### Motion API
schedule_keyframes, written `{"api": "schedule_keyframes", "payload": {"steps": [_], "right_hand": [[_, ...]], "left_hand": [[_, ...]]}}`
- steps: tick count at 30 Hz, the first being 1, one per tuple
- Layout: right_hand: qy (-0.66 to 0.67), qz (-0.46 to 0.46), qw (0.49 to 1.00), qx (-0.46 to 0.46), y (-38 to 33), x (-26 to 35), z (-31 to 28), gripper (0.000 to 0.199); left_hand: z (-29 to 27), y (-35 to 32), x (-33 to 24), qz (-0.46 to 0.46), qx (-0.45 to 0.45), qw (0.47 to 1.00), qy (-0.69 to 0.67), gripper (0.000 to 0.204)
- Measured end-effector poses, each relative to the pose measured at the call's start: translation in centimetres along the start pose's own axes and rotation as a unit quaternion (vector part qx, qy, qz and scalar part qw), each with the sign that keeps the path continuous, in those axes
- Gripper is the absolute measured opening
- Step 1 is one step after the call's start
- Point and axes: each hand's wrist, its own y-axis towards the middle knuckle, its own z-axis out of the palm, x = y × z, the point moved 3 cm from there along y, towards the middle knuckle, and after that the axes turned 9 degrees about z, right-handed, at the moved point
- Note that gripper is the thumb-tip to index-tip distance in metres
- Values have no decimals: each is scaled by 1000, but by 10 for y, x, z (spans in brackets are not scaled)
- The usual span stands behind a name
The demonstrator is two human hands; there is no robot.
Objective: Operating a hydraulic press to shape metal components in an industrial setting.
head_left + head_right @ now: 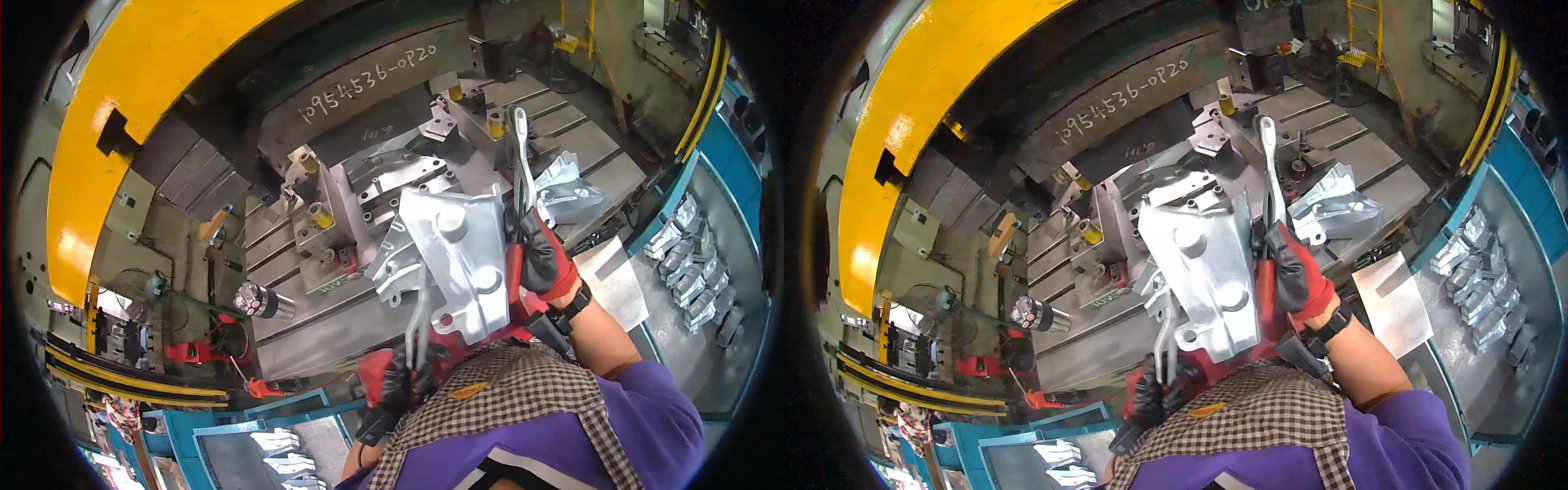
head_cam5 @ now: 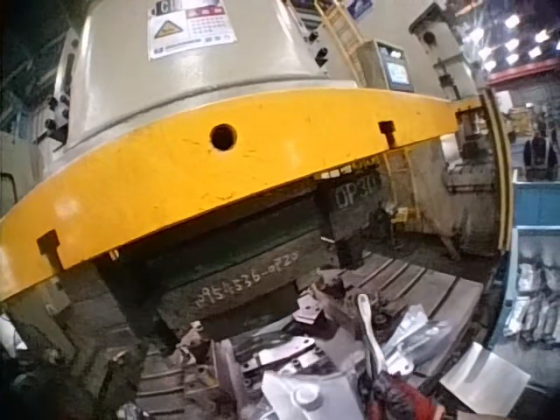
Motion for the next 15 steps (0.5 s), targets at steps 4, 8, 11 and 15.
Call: {"api": "schedule_keyframes", "payload": {"steps": [4,8,11,15], "right_hand": [[-150,16,987,49,-12,10,-13,37],[-36,83,991,95,-11,7,3,33],[-119,100,982,112,-10,11,6,33],[-38,155,986,50,-8,9,4,43]], "left_hand": [[18,1,-24,131,-87,984,81,58],[11,23,-32,180,-145,944,235,38],[43,34,-40,230,-20,968,95,33],[59,30,-33,197,-69,974,88,30]]}}
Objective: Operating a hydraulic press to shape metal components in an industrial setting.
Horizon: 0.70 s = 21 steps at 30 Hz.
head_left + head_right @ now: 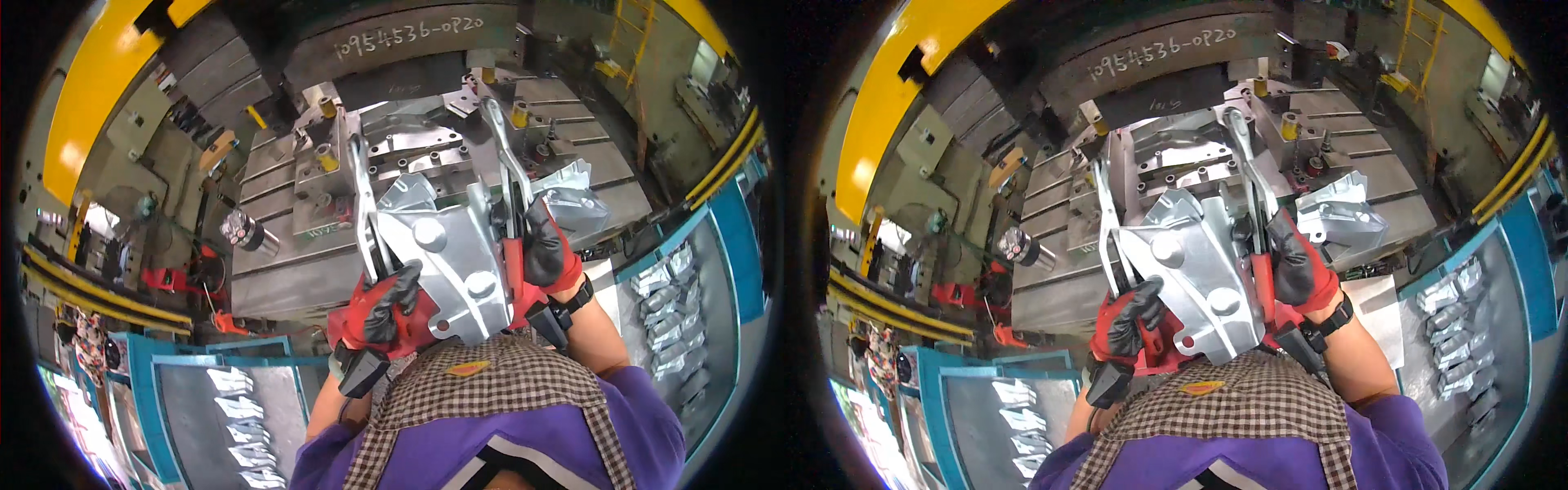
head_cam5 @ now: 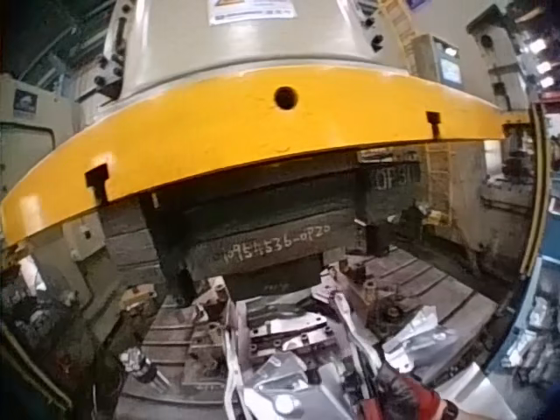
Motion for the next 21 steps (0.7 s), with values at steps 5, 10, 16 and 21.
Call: {"api": "schedule_keyframes", "payload": {"steps": [5,10,16,21], "right_hand": [[45,38,996,61,-1,6,1,39],[78,10,994,72,-2,9,-1,31],[-274,-113,951,91,-13,4,-54,28],[-218,252,942,34,-25,-45,-124,51]], "left_hand": [[13,-13,17,96,24,989,112,27],[29,-25,27,-30,-65,994,-83,28],[24,-31,43,57,-115,987,-97,30],[20,-32,48,79,-113,960,-246,32]]}}
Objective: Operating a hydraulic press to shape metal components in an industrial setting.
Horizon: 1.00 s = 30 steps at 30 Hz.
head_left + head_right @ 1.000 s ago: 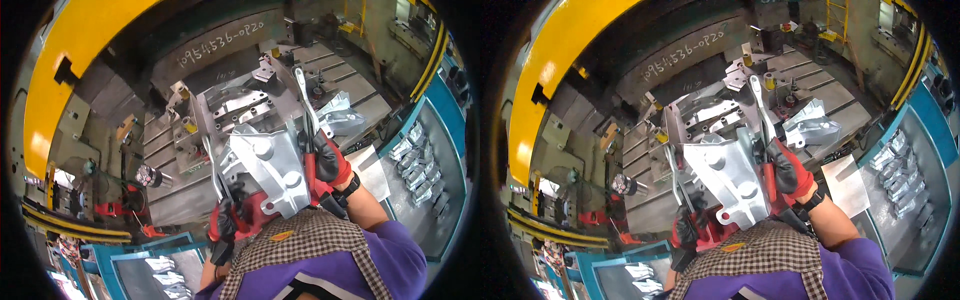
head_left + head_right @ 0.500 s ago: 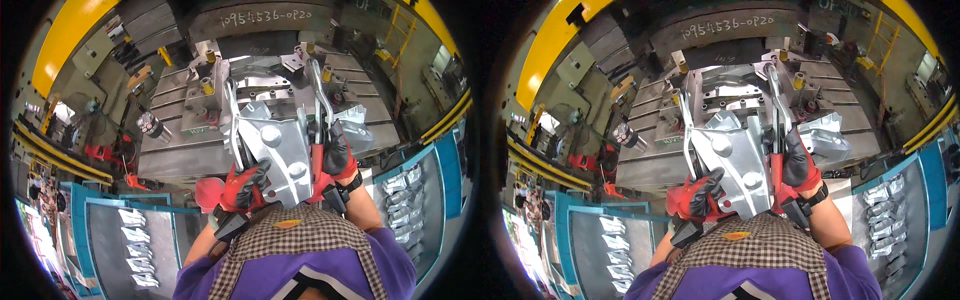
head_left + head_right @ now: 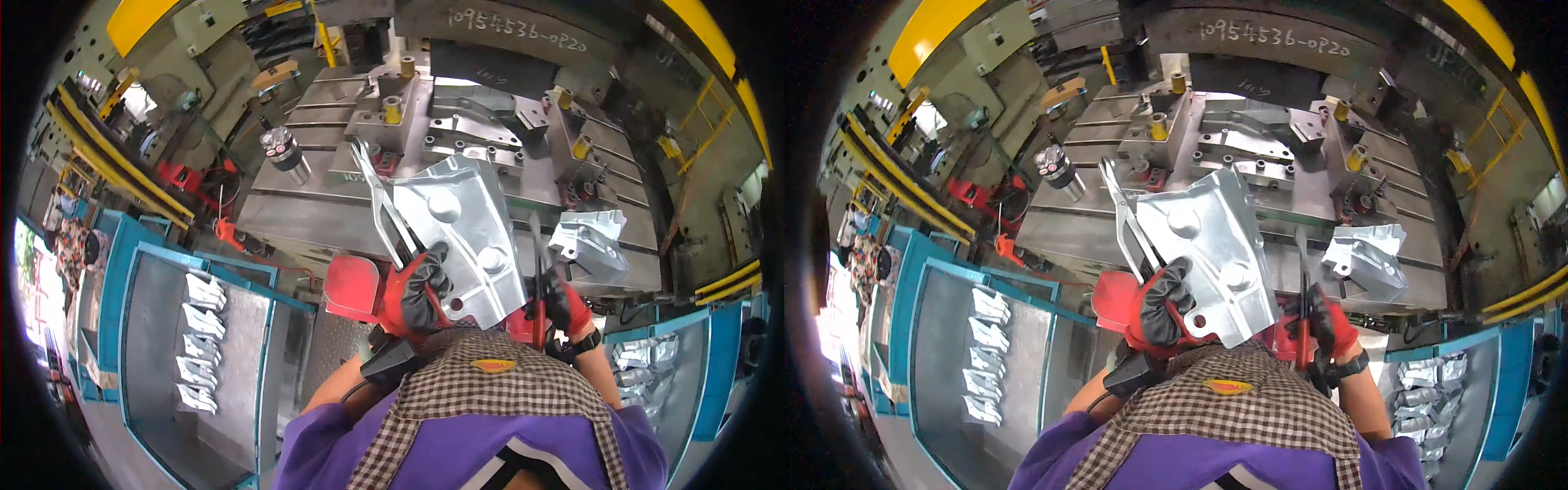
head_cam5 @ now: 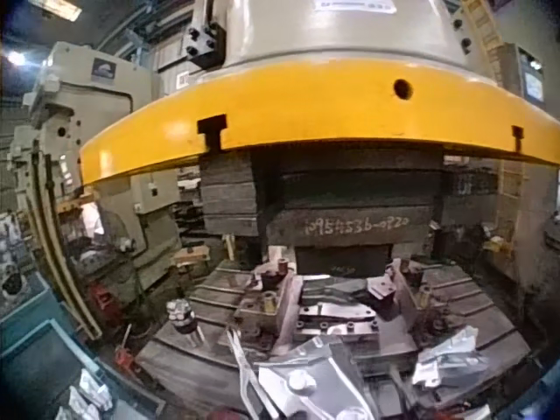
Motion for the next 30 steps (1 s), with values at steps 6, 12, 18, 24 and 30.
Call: {"api": "schedule_keyframes", "payload": {"steps": [6,12,18,24,30], "right_hand": [[-21,56,994,-92,22,-45,-28,42],[-33,78,992,-94,18,-33,-13,40],[-255,-26,950,-179,4,-40,-24,34],[-586,-237,646,-428,-26,43,-42,48],[-711,-103,502,-482,-13,58,-140,48]], "left_hand": [[6,-1,11,57,-36,996,-62,33],[3,0,8,101,-19,994,-47,36],[-7,4,3,103,-31,994,-36,35],[-19,10,-1,101,-19,993,-57,32],[-15,7,-10,98,-26,993,-65,29]]}}
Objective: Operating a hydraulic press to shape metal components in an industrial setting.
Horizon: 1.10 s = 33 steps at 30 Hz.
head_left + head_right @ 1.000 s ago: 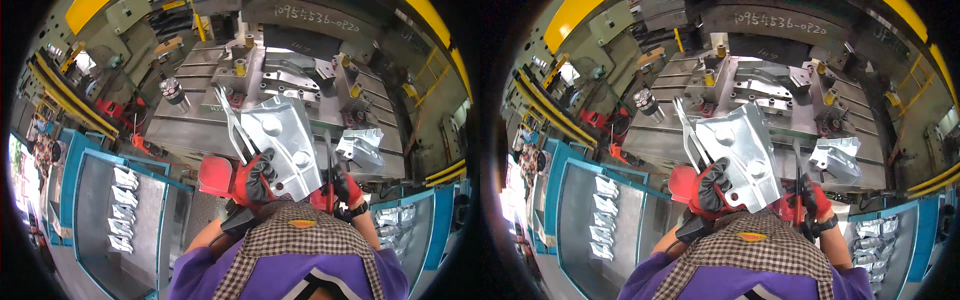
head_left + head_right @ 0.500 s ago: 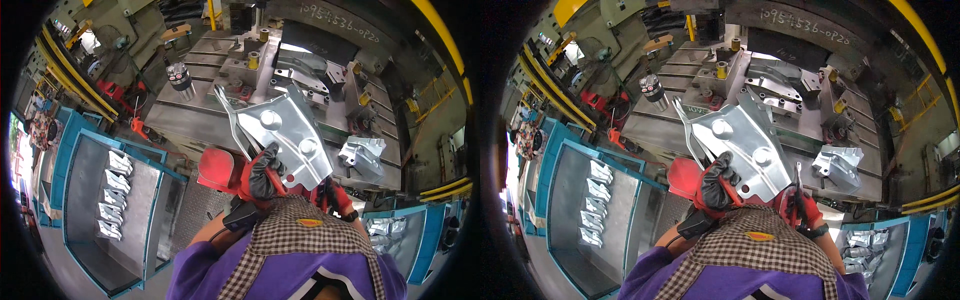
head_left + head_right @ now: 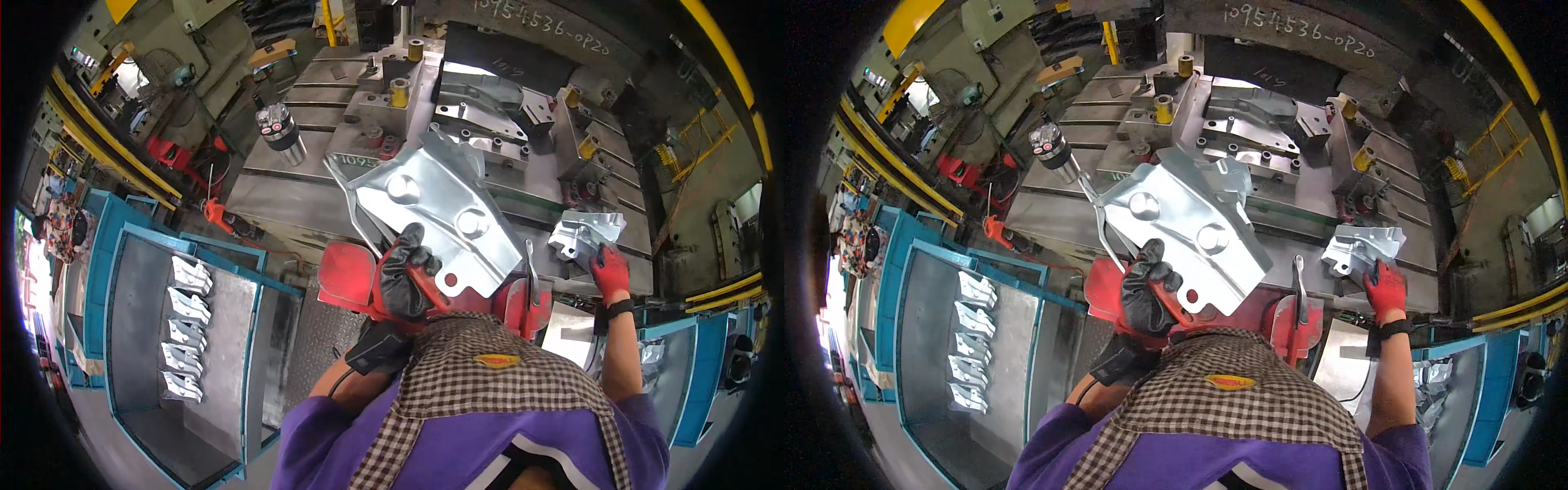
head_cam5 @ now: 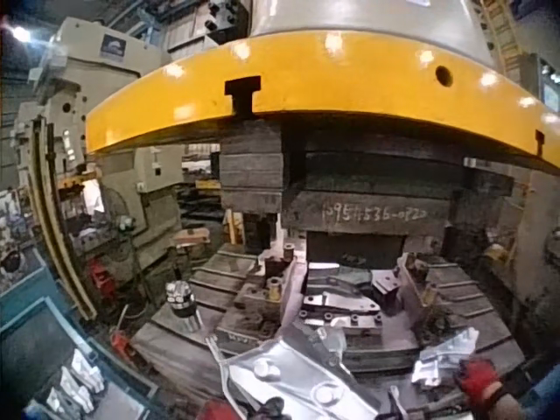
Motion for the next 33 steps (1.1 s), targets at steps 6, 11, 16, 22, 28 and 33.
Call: {"api": "schedule_keyframes", "payload": {"steps": [6,11,16,22,28,33], "right_hand": [[-4,25,999,21,15,-17,16,41],[-20,2,999,51,22,-21,24,47],[-11,-42,999,-6,10,2,-3,53],[14,-58,997,42,21,10,26,67],[8,-65,996,55,25,-9,27,70],[37,-83,995,28,21,2,21,62]], "left_hand": [[-15,4,-3,51,-7,998,-47,27],[-3,-3,-8,45,-19,998,-33,26],[1,-10,-7,34,-5,999,-21,23],[2,-13,-6,11,-82,995,49,25],[-19,-21,-2,20,-15,992,125,22],[-45,-28,-12,74,30,997,19,42]]}}
